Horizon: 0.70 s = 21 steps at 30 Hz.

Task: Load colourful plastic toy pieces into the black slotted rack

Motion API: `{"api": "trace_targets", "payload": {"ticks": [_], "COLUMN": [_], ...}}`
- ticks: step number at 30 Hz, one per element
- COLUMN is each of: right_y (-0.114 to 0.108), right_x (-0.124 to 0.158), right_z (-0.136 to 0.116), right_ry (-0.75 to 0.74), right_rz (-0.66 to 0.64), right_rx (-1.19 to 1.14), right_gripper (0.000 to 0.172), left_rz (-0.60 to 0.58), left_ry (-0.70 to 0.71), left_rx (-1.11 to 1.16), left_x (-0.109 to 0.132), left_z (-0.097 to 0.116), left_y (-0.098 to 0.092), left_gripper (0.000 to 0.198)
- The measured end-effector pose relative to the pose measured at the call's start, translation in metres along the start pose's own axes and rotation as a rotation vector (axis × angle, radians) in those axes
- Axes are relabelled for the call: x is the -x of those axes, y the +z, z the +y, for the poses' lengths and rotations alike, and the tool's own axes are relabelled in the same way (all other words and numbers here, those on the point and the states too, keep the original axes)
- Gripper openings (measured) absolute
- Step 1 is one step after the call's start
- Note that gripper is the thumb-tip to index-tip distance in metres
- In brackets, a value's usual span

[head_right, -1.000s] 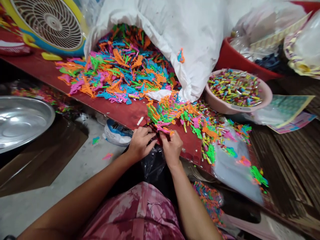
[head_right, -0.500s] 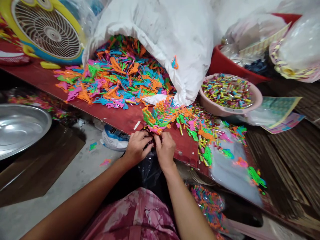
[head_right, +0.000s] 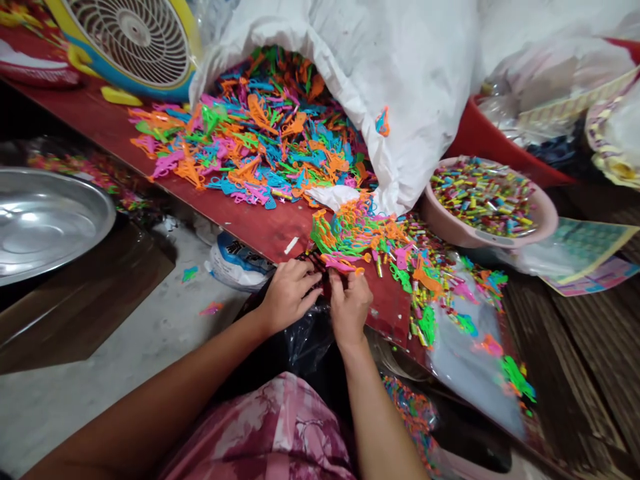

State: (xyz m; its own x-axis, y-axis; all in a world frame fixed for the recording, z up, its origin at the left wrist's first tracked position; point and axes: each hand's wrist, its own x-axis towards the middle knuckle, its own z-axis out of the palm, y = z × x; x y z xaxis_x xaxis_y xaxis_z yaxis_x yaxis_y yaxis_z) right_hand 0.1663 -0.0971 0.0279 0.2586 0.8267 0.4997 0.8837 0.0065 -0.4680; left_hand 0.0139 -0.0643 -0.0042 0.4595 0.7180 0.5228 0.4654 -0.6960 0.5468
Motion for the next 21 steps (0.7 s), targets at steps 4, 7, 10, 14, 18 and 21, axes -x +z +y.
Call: {"api": "trace_targets", "payload": {"ticks": [4, 7, 10, 14, 18, 21], "right_y": [0.006, 0.009, 0.009, 0.003, -0.003, -0.005], "right_x": [0.005, 0.008, 0.008, 0.003, 0.001, 0.001], "right_z": [0.002, 0.004, 0.004, -0.001, -0.008, -0.010], "right_ry": [0.050, 0.062, 0.043, -0.016, -0.088, -0.143], "right_rz": [0.037, 0.063, 0.069, 0.050, -0.015, -0.074], "right_rx": [0.006, -0.026, -0.015, 0.080, 0.157, 0.144], "right_gripper": [0.031, 0.031, 0.030, 0.031, 0.031, 0.027], "left_rz": [-0.009, -0.002, 0.015, 0.019, 0.015, 0.000], "left_ry": [-0.006, -0.002, 0.004, 0.001, 0.000, -0.004], "left_rx": [0.005, -0.003, 0.000, -0.013, -0.009, 0.003], "left_x": [0.000, 0.001, 0.001, 0.002, 0.002, 0.002], "left_z": [0.000, 0.001, 0.002, 0.002, 0.001, 0.001], "left_y": [0.000, 0.001, 0.002, 0.002, 0.002, 0.001], "left_gripper": [0.027, 0.027, 0.028, 0.029, 0.026, 0.022]}}
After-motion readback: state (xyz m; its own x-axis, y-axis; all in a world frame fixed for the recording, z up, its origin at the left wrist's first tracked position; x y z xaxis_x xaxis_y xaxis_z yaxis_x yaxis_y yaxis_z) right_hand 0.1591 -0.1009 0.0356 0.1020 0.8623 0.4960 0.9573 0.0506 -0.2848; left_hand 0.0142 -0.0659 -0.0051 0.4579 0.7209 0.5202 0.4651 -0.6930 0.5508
